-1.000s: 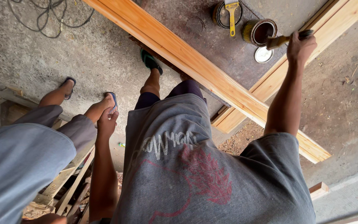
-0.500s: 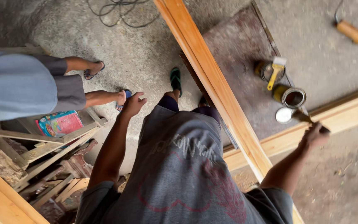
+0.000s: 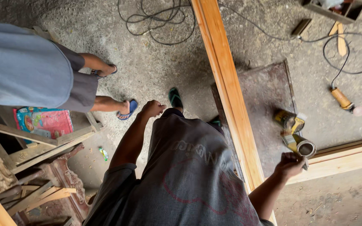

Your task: The person applies wood stain to a long plank using a brush. They repeatedly dip the brush into a can of stain and spread it along the plank's surface, flipping the plank to coat both sides. The work occurs in a workshop with other planks and tools visible.

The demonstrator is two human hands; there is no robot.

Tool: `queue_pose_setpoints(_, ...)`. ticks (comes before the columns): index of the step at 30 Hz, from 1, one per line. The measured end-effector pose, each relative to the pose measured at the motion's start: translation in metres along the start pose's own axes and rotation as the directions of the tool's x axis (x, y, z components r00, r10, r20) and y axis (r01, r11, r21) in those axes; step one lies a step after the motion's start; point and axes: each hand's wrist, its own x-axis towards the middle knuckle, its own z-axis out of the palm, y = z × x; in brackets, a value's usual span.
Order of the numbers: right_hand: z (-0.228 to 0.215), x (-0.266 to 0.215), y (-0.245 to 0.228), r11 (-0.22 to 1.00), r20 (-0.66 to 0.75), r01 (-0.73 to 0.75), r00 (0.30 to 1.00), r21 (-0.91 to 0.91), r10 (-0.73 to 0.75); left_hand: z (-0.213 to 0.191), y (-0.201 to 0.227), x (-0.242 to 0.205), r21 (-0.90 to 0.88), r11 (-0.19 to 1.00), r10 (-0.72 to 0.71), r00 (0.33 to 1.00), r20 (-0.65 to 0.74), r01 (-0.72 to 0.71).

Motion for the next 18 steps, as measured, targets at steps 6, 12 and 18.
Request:
queue_pose_setpoints(6, 0.135, 0.004, 0.073, 0.978, 0.314, -0.186, 0.938, 0.099, 0.146, -0.085, -0.054, 0.005, 0.024, 0.996, 0.086, 0.965, -0.248, -0.082)
queue_pose_setpoints(12, 0.253, 0.021, 0.150, 0.975, 0.286, -0.205, 0.933, -0.084, 0.220, -0.151, -0.105, -0.007, -0.172, 0.984, -0.098, 0.919, -0.383, 0.033)
queue_pose_setpoints(18, 0.367, 0.052, 0.230, 0.963, 0.461, -0.213, 0.847, -0.165, 0.266, -0.165, -0.132, -0.034, -0.458, 0.886, -0.245, 0.909, -0.336, 0.069)
